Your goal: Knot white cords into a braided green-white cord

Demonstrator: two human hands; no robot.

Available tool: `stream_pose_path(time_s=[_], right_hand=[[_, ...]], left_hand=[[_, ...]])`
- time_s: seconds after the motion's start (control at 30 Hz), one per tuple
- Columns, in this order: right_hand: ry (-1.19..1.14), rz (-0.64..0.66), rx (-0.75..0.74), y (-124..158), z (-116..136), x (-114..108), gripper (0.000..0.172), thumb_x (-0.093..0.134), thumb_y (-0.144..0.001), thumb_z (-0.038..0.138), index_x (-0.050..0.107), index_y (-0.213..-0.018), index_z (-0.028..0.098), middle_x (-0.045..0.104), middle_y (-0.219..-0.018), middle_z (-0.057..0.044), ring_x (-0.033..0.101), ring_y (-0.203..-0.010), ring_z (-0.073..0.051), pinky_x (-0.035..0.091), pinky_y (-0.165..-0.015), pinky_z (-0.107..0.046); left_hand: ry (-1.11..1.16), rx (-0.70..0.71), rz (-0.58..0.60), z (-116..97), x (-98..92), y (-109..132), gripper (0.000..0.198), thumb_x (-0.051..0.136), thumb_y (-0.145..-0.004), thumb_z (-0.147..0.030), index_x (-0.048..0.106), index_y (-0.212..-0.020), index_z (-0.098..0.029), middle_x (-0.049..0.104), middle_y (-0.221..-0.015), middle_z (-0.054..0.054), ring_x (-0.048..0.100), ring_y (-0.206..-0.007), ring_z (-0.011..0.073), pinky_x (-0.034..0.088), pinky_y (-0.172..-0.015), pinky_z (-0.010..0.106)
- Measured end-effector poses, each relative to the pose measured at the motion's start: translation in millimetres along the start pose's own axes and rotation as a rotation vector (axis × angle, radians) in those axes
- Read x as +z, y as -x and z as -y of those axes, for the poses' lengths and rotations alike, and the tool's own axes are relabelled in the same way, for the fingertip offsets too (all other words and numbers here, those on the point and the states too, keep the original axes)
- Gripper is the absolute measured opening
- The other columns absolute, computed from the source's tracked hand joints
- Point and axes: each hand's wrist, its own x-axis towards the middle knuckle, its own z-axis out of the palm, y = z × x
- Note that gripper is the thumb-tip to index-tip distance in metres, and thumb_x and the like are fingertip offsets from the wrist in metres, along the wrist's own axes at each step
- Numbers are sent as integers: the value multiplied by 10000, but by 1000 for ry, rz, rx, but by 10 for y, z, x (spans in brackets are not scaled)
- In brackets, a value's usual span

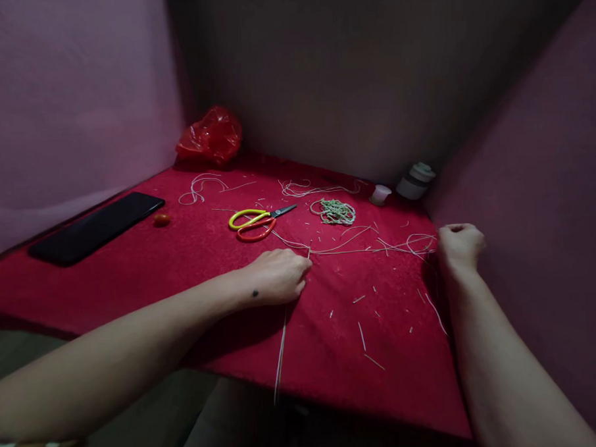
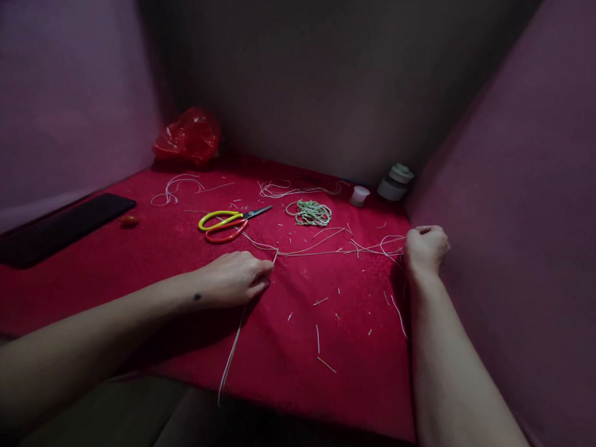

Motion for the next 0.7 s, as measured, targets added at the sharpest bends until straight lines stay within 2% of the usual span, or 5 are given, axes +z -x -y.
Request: stream_pose_path(time_s=[0.1, 0.17, 0.3, 0.37, 0.7], right_hand=[[121, -26, -104, 189, 195, 22, 263, 489, -672, 136, 547, -928, 116, 533, -1001, -177, 523, -932, -274, 372, -812, -404], [170, 69, -349, 402, 390, 65, 248, 449, -735, 148, 562, -954, 120, 555, -990, -144, 527, -927, -232, 390, -816, -347], [102, 676, -783, 948, 762, 177, 163, 454, -802, 227, 597, -851, 167, 572, -900, -62, 543, -821, -152, 410, -749, -247], [204, 818, -844, 1181, 888, 215, 184, 463, -816, 284, 596, -883, 176, 558, -944, -62, 547, -805, -151, 405, -703, -243], [634, 732, -957, 1408, 970, 299, 286, 277, -907, 267, 543, -952, 173, 545, -1022, -96, 570, -767, -180, 352, -559, -262]], left_hand=[[75, 30, -7, 70, -47, -8, 293, 429, -827, -407, 590, -766, -170, 632, -708, 64, 574, -638, 173, 371, -554, 263], [97, -31, -55, 99, -40, -36, 407, 415, -815, -530, 581, -795, -159, 633, -724, 72, 575, -644, 176, 374, -555, 263], [28, -192, -144, 62, 61, -123, 448, 395, -810, -548, 592, -863, -149, 646, -777, 105, 610, -725, 228, 406, -593, 295], [-11, -235, -162, 18, 107, -164, 397, 391, -824, -477, 599, -896, -146, 653, -804, 122, 621, -765, 250, 425, -617, 316], [-41, -208, -198, 43, 163, -234, 324, 322, -839, -276, 608, -904, -138, 662, -830, 135, 634, -756, 250, 441, -615, 326]])
